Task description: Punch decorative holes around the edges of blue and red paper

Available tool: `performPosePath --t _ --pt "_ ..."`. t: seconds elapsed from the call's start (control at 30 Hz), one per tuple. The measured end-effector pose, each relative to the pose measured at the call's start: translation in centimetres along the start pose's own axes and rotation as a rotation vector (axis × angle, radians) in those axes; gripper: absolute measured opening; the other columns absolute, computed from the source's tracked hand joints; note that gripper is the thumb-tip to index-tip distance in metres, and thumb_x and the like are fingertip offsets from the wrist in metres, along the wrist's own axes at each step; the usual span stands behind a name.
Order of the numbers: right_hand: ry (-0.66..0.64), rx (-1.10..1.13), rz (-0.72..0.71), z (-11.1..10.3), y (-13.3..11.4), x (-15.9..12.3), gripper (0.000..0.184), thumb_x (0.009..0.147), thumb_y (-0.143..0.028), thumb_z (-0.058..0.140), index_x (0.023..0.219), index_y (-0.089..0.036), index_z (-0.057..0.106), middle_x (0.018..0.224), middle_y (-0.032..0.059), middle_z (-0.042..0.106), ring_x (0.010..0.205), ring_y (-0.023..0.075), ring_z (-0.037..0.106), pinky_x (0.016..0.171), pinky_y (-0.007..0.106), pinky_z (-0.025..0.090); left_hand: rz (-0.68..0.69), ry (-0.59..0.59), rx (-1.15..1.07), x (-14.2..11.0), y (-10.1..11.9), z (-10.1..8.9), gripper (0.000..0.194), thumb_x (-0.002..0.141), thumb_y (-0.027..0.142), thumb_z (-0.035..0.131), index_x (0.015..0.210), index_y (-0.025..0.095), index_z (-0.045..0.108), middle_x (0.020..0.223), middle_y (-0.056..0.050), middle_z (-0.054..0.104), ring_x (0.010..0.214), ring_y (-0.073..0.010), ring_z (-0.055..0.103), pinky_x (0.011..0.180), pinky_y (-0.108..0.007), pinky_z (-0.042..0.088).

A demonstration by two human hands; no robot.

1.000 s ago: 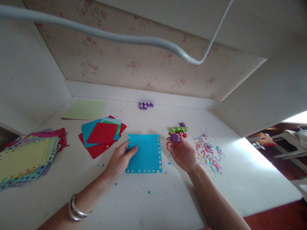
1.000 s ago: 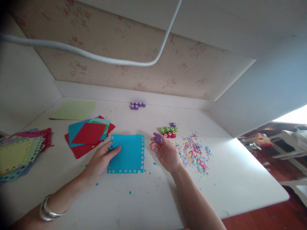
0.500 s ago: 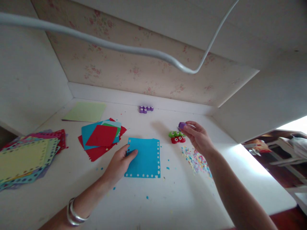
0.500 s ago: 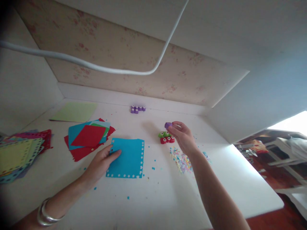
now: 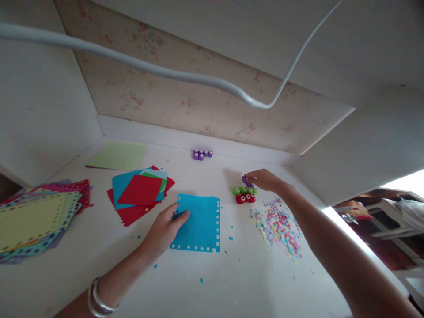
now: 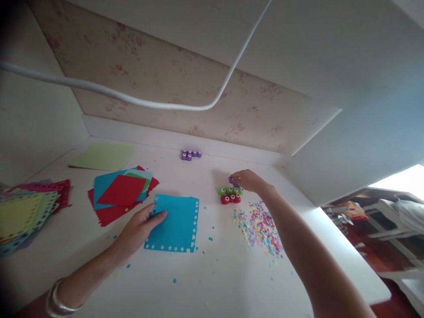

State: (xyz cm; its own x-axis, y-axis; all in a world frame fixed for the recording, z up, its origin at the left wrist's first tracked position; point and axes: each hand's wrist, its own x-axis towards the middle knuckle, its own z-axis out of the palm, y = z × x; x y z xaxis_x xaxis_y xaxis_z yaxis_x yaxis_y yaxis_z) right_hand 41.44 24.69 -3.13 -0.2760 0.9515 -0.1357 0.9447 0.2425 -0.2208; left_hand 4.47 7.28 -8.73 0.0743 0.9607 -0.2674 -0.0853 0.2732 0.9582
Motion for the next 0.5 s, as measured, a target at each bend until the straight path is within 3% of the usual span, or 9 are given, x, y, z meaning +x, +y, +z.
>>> performPosePath --t 0.33,0.5 --pt "-0.141 -0.166 -0.073 0.3 -0.5 1.3 0.027 0.078 -0.016 0.071 0.102 -0.023 0.08 0.103 0.0098 0.078 0.095 0.0275 0.072 0.089 0.039 0.053 0.022 0.065 0.047 0.5 -0.7 -0.1 0.048 0.071 0.052 0.074 0.101 0.015 0.069 0.093 -0.009 0.073 0.091 -0.0299 0.065 0.076 -0.035 0.05" --pt "-0.052 -0.206 -0.091 0.2 -4.1 3.7 0.03 0.085 -0.021 0.065 0.113 -0.024 0.076 0.112 0.0083 0.076 0.104 0.0289 0.07 0.098 0.042 0.049 0.025 -0.017 0.021 0.5 -0.8 -0.2 0.044 0.077 0.054 0.069 0.098 0.016 0.068 0.092 -0.008 0.072 0.085 -0.0268 0.065 0.073 -0.034 0.05"
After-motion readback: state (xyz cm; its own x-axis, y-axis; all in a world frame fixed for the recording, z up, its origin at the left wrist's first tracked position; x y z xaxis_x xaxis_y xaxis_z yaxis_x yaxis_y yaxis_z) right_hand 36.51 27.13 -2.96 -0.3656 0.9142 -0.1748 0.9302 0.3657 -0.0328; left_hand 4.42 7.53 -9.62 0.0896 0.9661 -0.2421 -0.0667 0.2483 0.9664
